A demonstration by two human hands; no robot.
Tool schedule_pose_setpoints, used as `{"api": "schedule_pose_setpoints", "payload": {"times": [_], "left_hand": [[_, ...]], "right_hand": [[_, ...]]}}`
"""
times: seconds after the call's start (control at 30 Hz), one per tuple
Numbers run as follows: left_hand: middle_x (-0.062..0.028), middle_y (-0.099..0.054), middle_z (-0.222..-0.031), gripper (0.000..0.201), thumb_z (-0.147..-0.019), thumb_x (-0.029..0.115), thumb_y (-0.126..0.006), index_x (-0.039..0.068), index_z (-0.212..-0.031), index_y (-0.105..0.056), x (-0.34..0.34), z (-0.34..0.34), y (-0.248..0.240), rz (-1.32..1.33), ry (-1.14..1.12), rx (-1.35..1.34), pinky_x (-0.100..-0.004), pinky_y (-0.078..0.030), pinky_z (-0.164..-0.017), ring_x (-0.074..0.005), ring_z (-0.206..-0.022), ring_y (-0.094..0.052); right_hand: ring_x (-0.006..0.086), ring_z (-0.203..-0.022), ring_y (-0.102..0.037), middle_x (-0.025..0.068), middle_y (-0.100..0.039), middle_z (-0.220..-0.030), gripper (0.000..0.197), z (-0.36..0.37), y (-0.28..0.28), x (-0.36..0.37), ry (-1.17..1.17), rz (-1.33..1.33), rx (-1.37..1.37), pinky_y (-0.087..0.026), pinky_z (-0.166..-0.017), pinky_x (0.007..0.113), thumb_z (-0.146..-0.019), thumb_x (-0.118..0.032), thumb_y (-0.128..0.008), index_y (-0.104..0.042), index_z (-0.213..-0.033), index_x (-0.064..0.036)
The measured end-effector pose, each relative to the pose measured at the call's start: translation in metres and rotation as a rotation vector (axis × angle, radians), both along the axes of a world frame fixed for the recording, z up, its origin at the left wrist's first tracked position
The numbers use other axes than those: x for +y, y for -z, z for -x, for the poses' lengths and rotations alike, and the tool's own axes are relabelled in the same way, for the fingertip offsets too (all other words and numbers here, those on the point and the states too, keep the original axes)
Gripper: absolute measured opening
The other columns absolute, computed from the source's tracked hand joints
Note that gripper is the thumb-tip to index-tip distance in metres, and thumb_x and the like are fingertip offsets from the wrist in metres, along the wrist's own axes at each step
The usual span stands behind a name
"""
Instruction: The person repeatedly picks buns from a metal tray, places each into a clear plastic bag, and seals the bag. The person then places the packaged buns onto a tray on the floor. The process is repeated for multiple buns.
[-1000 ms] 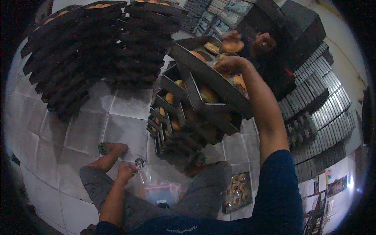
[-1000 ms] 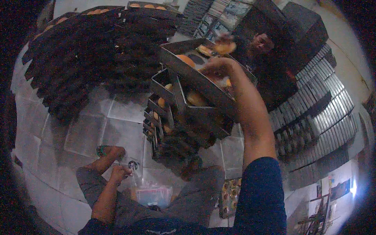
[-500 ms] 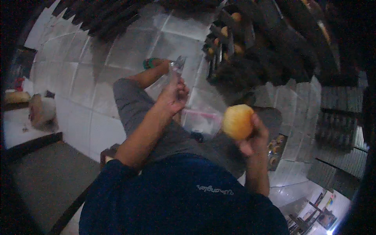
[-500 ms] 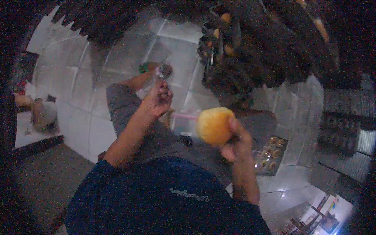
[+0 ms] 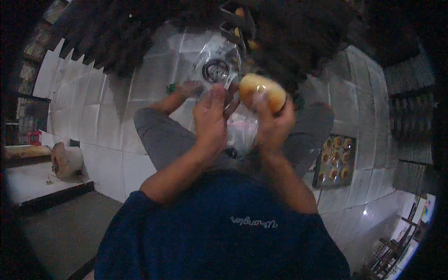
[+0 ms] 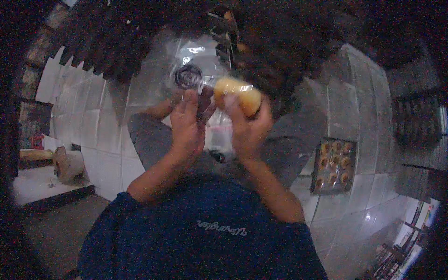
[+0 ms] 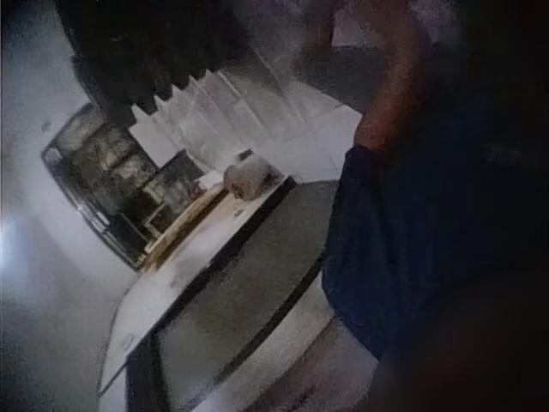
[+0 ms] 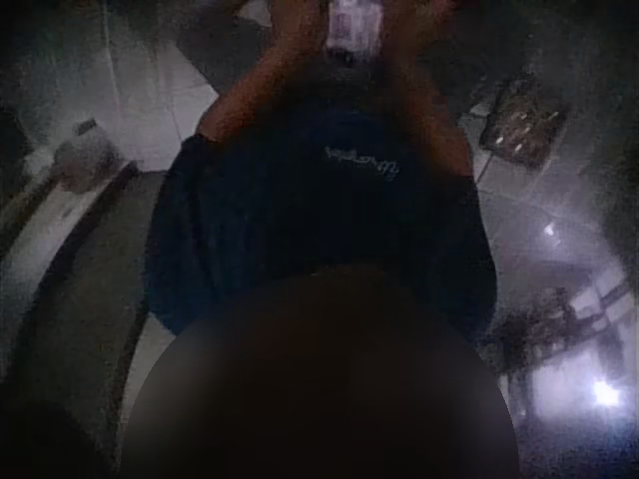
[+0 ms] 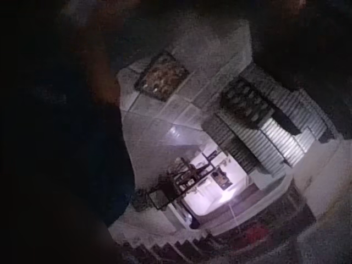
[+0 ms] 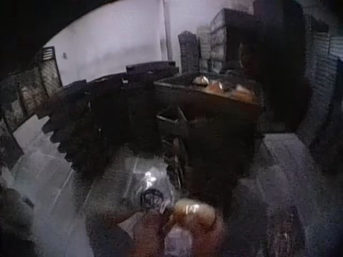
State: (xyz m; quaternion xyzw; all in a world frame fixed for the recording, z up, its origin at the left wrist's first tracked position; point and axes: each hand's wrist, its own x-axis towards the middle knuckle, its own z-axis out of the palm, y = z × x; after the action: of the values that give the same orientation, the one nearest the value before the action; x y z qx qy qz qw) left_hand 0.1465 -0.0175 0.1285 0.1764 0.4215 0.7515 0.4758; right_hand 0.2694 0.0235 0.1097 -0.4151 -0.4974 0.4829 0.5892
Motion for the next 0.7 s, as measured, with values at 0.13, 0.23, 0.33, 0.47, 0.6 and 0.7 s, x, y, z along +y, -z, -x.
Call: {"api": "schedule_pose_setpoints", "payload": {"times": [0.13, 0.23, 0.33, 0.47, 0.6, 0.7], "left_hand": [[-0.0112, -0.070, -0.122, 0.045, -0.100, 0.033, -0.073, -0.003, -0.127, -0.064, -0.012, -0.002, 0.012, 0.060, 0.160, 0.140, -0.0346, -0.056, -0.096, -0.0182, -0.113, -0.067], [-0.0106, -0.070, -0.122, 0.046, -0.091, 0.017, -0.080, -0.002, -0.130, -0.064, -0.018, 0.011, 0.035, 0.015, 0.446, 0.277, -0.0343, -0.055, -0.097, -0.0205, -0.112, -0.068], [-0.0145, -0.066, -0.131, 0.054, -0.093, 0.016, -0.079, -0.003, -0.138, -0.057, -0.026, 0.016, 0.059, 0.026, 0.450, 0.277, -0.0362, -0.053, -0.101, -0.0227, -0.119, -0.064], [-0.0177, -0.058, -0.144, 0.067, -0.101, 0.045, -0.065, 0.003, -0.150, -0.047, -0.036, 0.018, 0.064, 0.025, 0.166, 0.281, -0.0428, -0.048, -0.111, -0.0269, -0.131, -0.057], [-0.0156, -0.057, -0.145, 0.075, -0.103, 0.067, -0.046, 0.010, -0.151, -0.047, -0.038, 0.022, 0.057, -0.054, 0.227, -0.260, -0.0486, -0.043, -0.115, -0.0312, -0.133, -0.055], [-0.0161, -0.056, -0.147, 0.075, -0.105, 0.067, -0.039, 0.009, -0.150, -0.048, -0.027, 0.026, 0.068, -0.220, 0.406, -0.565, -0.0508, -0.041, -0.117, -0.0341, -0.135, -0.054]], "right_hand": [[0.0177, -0.099, -0.070, 0.0097, -0.072, -0.114, 0.046, -0.026, -0.009, 0.008, -0.327, 0.312, 0.103, -0.058, -0.088, 0.032, -0.093, -0.023, -0.079, -0.064, -0.128, 0.0021], [0.0176, -0.104, -0.070, 0.0099, -0.072, -0.118, 0.049, -0.047, -0.026, 0.001, -0.586, 0.637, 0.552, -0.057, -0.093, 0.032, -0.092, -0.023, -0.080, -0.064, -0.130, 0.0025], [0.0236, -0.117, -0.068, 0.0157, -0.069, -0.129, 0.048, -0.056, -0.024, -0.011, -0.690, 0.633, 0.606, -0.053, -0.104, 0.039, -0.096, -0.020, -0.075, -0.061, -0.135, 0.0036], [0.0377, -0.141, -0.052, 0.0276, -0.051, -0.151, 0.063, -0.041, 0.003, -0.036, -0.546, 0.078, -0.246, -0.037, -0.120, 0.049, -0.098, -0.019, -0.067, -0.043, -0.152, 0.0033], [0.0414, -0.148, -0.041, 0.0293, -0.039, -0.160, 0.072, -0.005, 0.017, -0.056, -0.541, -0.350, -0.730, -0.026, -0.124, 0.055, -0.101, -0.032, -0.060, -0.033, -0.159, 0.0002], [0.0445, -0.146, -0.043, 0.0269, -0.042, -0.159, 0.070, 0.020, 0.010, -0.047, -0.390, -0.459, -0.915, -0.024, -0.121, 0.063, -0.103, -0.044, -0.052, -0.039, -0.157, -0.0008]]}}
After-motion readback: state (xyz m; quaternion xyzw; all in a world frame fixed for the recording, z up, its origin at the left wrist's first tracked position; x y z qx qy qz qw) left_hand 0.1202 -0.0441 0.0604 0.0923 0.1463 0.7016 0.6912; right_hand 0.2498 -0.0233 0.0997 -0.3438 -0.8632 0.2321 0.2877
